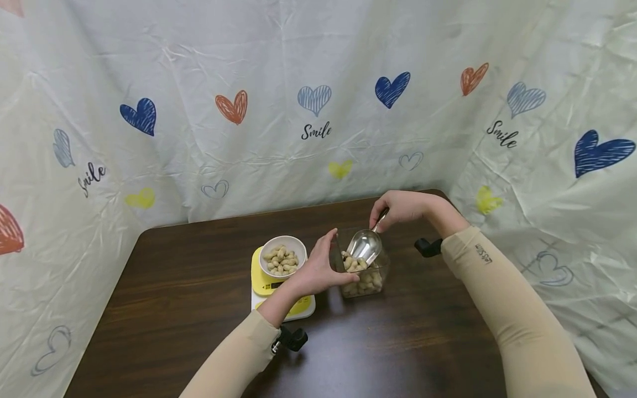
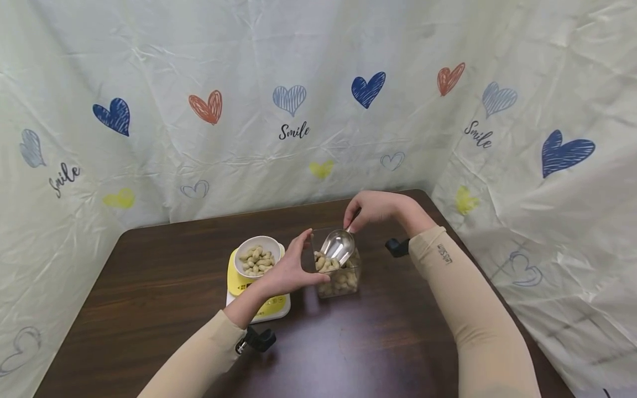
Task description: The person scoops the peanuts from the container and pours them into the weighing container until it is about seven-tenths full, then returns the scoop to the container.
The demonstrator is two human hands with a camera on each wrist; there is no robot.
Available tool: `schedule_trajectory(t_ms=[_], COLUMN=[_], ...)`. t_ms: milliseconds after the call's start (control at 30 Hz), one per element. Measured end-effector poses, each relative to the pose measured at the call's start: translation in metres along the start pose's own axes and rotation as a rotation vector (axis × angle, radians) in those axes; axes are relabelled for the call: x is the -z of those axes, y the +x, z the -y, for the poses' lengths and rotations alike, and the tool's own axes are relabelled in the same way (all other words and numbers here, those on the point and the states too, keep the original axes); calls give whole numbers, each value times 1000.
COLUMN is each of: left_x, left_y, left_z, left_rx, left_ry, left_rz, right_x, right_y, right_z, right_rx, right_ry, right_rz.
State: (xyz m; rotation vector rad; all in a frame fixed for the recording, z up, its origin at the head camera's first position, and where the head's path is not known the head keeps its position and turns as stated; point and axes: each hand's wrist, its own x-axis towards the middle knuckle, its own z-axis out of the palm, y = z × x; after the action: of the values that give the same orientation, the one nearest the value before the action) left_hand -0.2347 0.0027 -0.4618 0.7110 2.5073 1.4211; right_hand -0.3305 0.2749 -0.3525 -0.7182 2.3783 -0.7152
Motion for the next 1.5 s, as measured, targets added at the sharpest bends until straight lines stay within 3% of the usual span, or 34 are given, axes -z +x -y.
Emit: schedule_trajectory(t_ms=[533, 767, 1233, 1500], left_x=[1, 0, -1, -2], left_y=[-2, -1, 0, 0], left_z=[-1, -1, 0, 1], left_rx=[8, -2, -3, 2], left_ry=[15, 4, -7, 3], left_rz=[7, 2, 0, -7], right_x=[3, 10, 13, 9], right_y=[7, 8, 8, 4], right_z=[-4, -7, -13, -16], right_rx=[-14, -41, 13, -36], right_ry=[33, 73, 79, 108], right_rz=[59, 45, 22, 17])
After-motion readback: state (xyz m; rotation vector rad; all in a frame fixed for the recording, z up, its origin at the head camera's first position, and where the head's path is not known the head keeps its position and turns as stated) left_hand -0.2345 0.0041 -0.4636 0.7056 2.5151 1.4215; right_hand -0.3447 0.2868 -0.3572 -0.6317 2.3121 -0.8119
